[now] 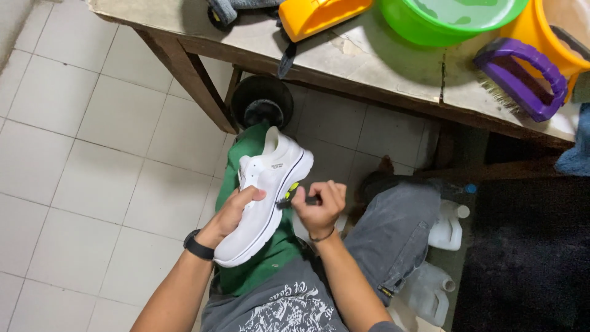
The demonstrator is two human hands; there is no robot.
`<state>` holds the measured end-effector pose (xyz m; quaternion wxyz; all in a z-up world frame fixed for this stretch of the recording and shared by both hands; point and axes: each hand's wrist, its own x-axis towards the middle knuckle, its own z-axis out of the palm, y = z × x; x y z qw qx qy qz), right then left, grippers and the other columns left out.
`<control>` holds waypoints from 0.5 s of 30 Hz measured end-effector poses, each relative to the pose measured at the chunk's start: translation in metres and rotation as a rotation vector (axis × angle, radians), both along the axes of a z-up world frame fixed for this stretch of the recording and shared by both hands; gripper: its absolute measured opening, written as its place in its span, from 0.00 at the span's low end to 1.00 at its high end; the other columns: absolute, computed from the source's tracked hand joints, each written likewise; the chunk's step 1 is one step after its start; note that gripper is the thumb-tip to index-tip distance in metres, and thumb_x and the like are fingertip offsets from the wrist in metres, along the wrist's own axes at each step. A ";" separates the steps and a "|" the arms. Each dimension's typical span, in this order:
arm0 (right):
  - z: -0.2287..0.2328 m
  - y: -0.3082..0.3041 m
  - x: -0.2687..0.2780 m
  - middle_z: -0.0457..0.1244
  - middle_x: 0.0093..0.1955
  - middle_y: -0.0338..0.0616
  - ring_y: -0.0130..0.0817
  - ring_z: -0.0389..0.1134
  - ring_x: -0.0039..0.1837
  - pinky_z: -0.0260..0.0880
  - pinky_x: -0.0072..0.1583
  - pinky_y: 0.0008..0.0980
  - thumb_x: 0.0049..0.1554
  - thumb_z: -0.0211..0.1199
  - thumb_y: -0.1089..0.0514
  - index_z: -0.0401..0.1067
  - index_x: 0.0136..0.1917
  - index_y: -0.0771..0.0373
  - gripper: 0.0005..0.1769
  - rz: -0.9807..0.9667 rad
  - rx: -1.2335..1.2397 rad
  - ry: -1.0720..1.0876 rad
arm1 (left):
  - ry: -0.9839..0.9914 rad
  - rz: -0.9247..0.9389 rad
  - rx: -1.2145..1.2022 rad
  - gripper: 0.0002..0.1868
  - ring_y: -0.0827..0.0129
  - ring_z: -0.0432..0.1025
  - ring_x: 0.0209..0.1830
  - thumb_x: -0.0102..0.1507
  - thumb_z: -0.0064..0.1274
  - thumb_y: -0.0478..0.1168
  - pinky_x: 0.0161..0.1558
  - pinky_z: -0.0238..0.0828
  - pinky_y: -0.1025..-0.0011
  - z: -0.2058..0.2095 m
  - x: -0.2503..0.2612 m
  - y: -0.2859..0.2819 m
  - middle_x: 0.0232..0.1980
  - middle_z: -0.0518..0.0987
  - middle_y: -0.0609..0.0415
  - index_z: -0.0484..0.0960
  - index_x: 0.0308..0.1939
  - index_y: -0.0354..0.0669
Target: The person scrubs a white sneaker with a small brush and wipes it with a blue cloth. They clean the sole, sides, and upper parts of the shoe, repeatedly dipping the brush into a green bucket of soapy water and using the cloth to dry the surface.
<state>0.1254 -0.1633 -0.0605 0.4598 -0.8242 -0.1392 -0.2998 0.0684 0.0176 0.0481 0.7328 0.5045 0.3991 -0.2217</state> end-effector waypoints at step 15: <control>-0.005 0.011 -0.001 0.56 0.25 0.36 0.44 0.61 0.31 0.61 0.45 0.34 0.50 0.74 0.51 0.60 0.28 0.50 0.22 -0.065 0.044 0.022 | 0.065 0.060 -0.139 0.37 0.53 0.69 0.42 0.52 0.61 0.55 0.50 0.66 0.62 0.005 0.003 0.000 0.41 0.76 0.37 0.77 0.57 0.30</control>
